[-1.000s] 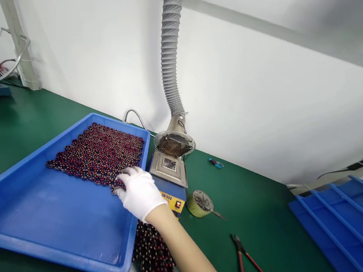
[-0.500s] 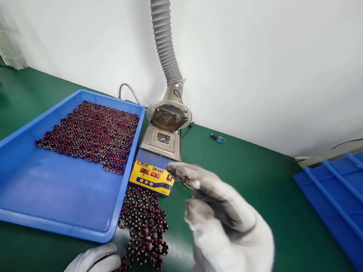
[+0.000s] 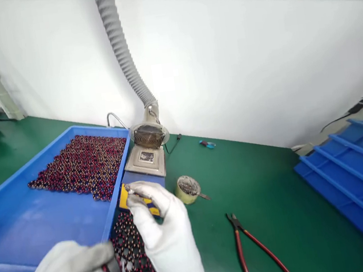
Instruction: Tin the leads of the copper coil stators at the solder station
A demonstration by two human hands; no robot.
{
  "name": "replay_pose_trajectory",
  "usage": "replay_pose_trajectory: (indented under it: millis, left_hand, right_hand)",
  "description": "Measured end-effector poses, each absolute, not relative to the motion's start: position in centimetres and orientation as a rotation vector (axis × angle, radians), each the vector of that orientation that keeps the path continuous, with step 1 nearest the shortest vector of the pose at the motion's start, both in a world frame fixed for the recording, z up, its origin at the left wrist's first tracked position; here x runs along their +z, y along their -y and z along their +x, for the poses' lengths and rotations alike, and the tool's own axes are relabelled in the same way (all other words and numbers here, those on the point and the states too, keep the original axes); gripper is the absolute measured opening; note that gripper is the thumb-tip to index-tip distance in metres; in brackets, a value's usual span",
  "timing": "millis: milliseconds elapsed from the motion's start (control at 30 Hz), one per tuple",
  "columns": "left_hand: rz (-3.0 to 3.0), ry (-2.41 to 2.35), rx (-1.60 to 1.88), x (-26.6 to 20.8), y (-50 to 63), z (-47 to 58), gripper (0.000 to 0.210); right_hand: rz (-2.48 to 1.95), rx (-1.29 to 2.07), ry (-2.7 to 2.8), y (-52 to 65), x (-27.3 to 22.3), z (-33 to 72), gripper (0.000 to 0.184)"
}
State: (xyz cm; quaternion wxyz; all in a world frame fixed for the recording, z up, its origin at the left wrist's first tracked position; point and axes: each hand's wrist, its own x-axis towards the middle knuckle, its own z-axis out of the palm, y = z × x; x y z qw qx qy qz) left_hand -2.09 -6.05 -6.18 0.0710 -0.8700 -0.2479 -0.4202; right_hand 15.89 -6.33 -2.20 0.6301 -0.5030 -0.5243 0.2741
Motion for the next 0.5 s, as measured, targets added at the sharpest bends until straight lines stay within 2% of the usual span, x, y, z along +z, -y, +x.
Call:
replay_pose_trajectory:
  millis: [133, 233, 333, 433, 500]
  left_hand:
    - [-2.401, 0.690, -1.444, -2.7, 3.0, 0.7, 0.011]
    - [-2.299, 0.682, -1.527, -2.2, 1.8, 2.4, 0.007]
    - [-2.346, 0.669, -1.681, -2.3, 1.6, 2.9, 0.005]
    - [-2.411, 0.824, -1.834, -2.6, 1.6, 2.4, 0.028]
    - [-2.522, 0.956, -1.747, -2.8, 1.3, 1.8, 0.045]
  right_hand:
    - [-0.879, 0.983, 0.932, 4.7, -3.1, 15.4, 0.018]
    - [-0.649, 1.114, 0.797, 3.4, -3.9, 16.2, 0.018]
    - [-0.615, 1.175, 0.786, 2.7, -4.1, 17.5, 0.017]
    - [-0.646, 1.166, 0.798, 2.7, -3.7, 17.6, 0.017]
    - [-0.695, 1.132, 0.836, 3.0, -3.5, 17.0, 0.016]
